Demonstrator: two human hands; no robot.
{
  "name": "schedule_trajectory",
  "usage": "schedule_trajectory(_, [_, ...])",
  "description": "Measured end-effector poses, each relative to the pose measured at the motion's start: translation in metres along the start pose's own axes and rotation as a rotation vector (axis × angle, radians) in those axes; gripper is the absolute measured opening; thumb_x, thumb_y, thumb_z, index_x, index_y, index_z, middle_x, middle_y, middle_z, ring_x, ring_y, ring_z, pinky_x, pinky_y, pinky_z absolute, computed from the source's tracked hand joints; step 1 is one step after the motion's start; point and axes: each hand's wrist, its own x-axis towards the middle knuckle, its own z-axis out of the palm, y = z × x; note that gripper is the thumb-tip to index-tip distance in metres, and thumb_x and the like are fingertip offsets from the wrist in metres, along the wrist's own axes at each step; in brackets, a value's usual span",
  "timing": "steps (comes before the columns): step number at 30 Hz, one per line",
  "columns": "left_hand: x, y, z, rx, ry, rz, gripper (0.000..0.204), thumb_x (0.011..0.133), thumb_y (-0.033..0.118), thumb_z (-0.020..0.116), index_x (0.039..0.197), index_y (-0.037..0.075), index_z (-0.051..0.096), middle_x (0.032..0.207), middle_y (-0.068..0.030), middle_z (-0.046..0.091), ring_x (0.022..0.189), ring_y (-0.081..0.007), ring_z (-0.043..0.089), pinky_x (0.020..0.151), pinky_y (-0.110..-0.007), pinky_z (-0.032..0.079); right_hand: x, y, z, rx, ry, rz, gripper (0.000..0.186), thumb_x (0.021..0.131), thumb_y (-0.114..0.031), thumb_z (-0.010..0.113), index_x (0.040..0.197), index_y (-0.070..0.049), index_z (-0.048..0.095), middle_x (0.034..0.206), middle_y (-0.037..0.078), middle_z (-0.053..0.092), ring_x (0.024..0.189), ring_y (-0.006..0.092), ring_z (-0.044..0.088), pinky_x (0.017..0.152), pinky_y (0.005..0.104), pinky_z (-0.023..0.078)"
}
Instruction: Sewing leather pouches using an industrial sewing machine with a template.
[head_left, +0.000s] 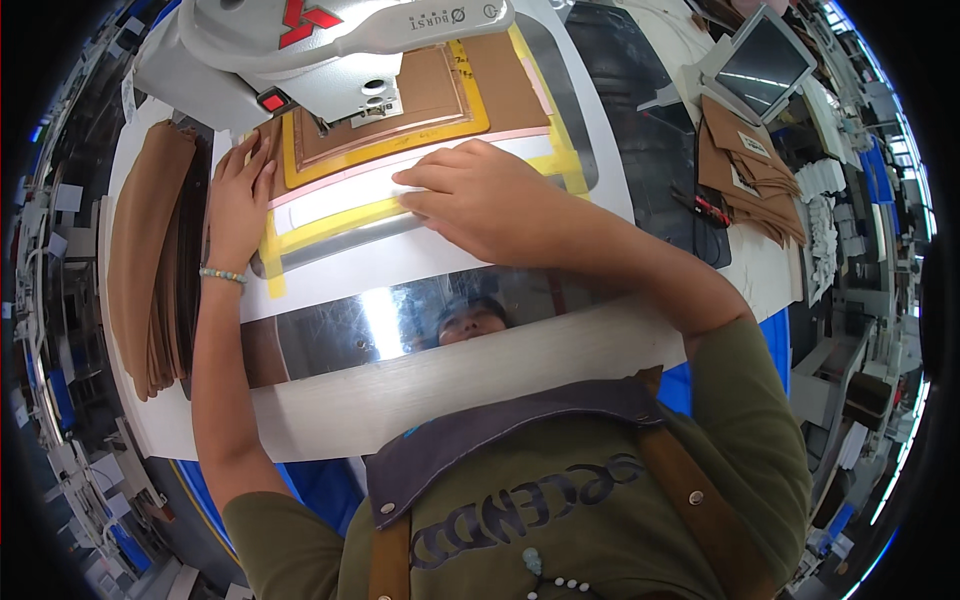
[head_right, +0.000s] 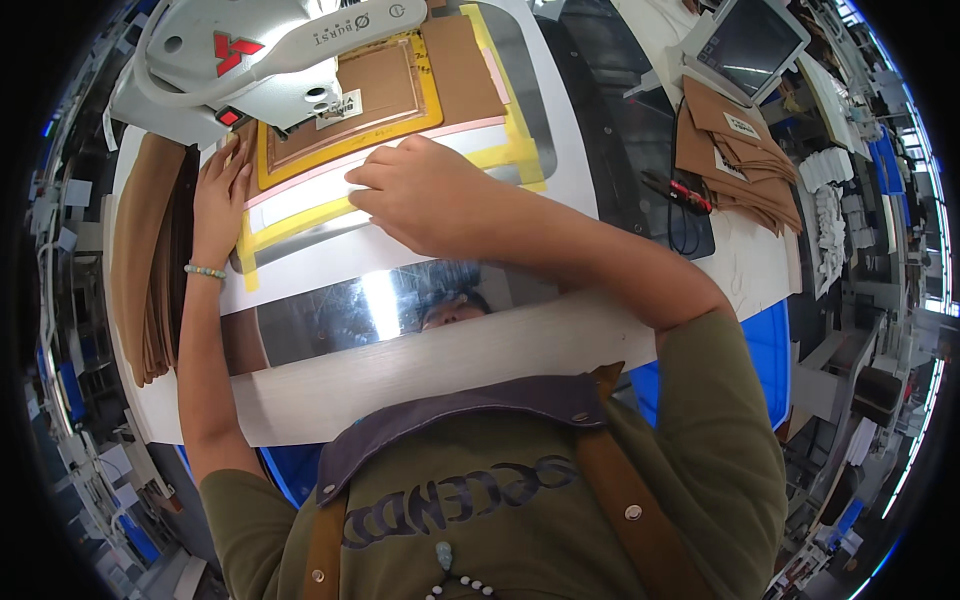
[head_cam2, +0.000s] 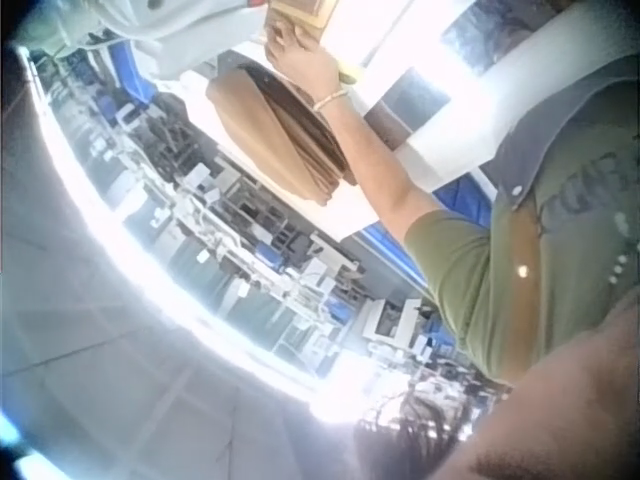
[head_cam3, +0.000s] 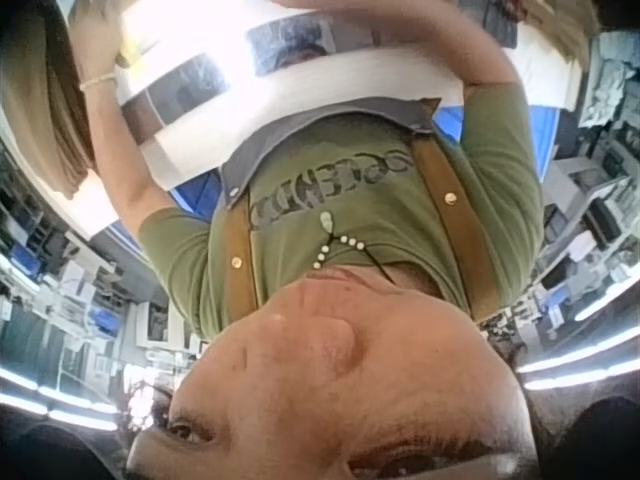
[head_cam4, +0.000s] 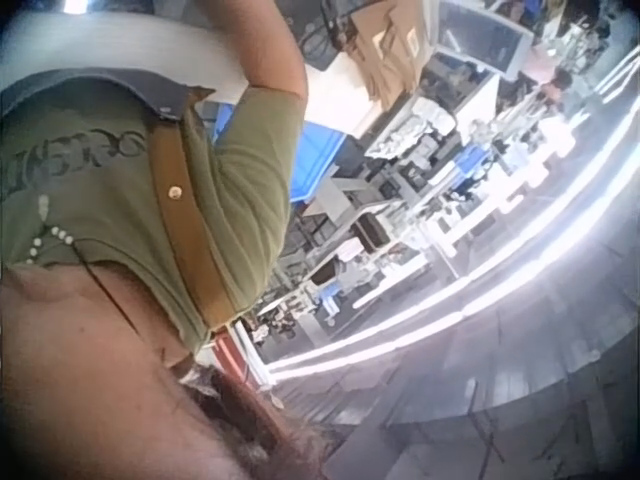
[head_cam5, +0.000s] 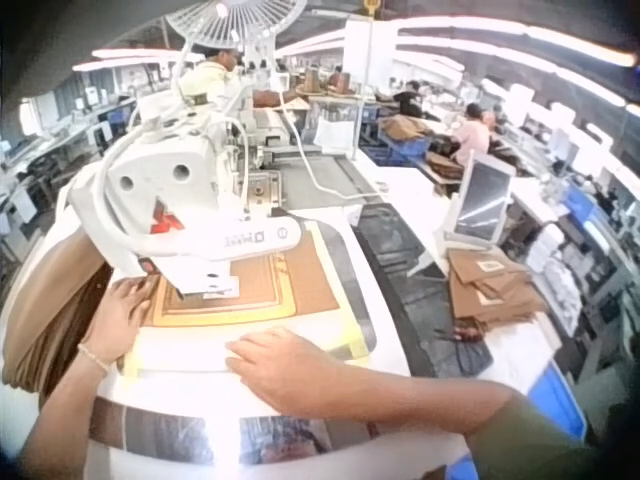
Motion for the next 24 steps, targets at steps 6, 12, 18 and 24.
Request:
schedule_trajectory(6, [0.013,0.047,0.015,0.024,0.112,-0.038,0.035,0.104,0.024,0.067,0.131,0.003,0.074,0.124,-0.0140,0.070,0.116,-0.0349,0.062,0.103,-0.046,0.050,0.008,0.015,0.011,-0.078,-0.016,0.123,0.015,0.088,-0.016,0.077,0.095,-0.003,0.076,0.093,0.009,0.069,0.099,0.0248,0.066,0.086,0.0373,0.053])
schedule_trajectory(12, [0.030,0.076,0.040,-0.037,0.132,-0.126,0.027,0.102,0.026,0.071,0.104,-0.001,0.069,0.087,-0.0195,0.067,0.087,-0.0400,0.063,0.079,-0.051,0.051,-0.006,0.028,-0.008,-0.092,-0.108,0.259,0.025,0.088,-0.018,0.083,0.105,-0.002,0.075,0.106,0.013,0.069,0.109,0.0292,0.066,0.096,0.0402,0.054])
schedule_trajectory(18, [0.041,0.059,0.036,-0.162,0.065,-0.176,0.028,0.104,0.026,0.066,0.099,-0.002,0.070,0.093,-0.0250,0.072,0.088,-0.0468,0.069,0.077,-0.054,0.052,-0.027,0.042,-0.003,-0.007,-0.019,0.297,0.027,0.090,-0.020,0.082,0.108,-0.001,0.073,0.112,0.013,0.067,0.111,0.0294,0.064,0.098,0.0405,0.054])
schedule_trajectory(24, [0.009,-0.010,-0.024,-0.043,-0.012,-0.431,0.026,0.106,0.026,0.066,0.109,0.000,0.065,0.084,-0.0199,0.071,0.081,-0.0349,0.073,0.075,-0.046,0.053,-0.029,0.049,0.001,0.111,0.029,0.304,0.025,0.091,-0.020,0.081,0.106,-0.002,0.072,0.110,0.013,0.066,0.110,0.0315,0.064,0.094,0.0422,0.053])
